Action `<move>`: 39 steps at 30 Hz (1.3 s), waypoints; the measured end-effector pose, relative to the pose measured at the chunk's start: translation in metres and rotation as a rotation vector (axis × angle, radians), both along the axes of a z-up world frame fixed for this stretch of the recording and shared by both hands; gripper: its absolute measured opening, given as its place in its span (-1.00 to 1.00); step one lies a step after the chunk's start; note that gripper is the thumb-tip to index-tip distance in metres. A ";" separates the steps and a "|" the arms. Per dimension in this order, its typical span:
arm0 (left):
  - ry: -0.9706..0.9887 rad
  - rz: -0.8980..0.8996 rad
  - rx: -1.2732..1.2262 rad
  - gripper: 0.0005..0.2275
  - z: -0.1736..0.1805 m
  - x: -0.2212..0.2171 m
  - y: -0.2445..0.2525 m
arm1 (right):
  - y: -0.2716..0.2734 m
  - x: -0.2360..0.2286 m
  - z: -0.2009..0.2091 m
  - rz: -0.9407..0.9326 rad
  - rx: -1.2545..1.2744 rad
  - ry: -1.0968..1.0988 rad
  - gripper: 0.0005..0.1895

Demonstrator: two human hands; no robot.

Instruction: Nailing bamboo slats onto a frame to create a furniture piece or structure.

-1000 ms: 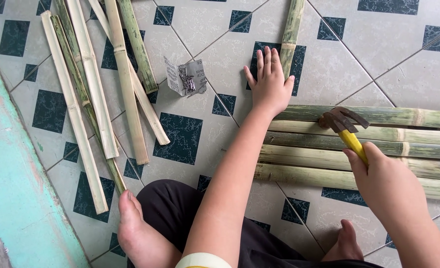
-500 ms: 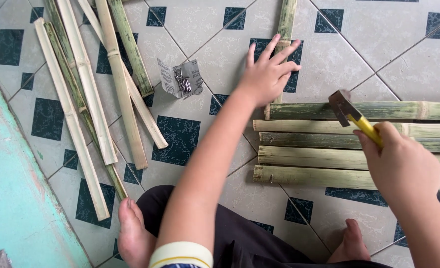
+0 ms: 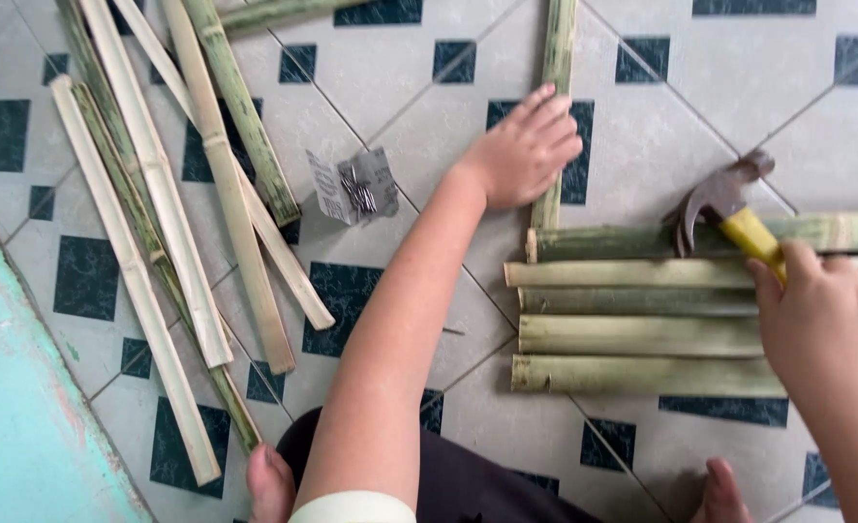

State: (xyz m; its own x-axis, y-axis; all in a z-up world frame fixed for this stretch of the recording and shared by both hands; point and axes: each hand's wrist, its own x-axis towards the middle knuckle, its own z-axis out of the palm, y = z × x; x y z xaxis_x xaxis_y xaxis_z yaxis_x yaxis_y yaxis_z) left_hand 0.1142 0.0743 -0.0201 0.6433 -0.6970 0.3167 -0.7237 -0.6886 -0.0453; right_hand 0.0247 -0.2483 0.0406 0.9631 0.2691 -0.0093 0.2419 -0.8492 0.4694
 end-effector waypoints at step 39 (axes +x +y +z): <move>0.080 0.284 -0.323 -0.85 0.003 -0.021 0.000 | 0.114 -0.040 -0.010 0.706 0.589 0.261 0.07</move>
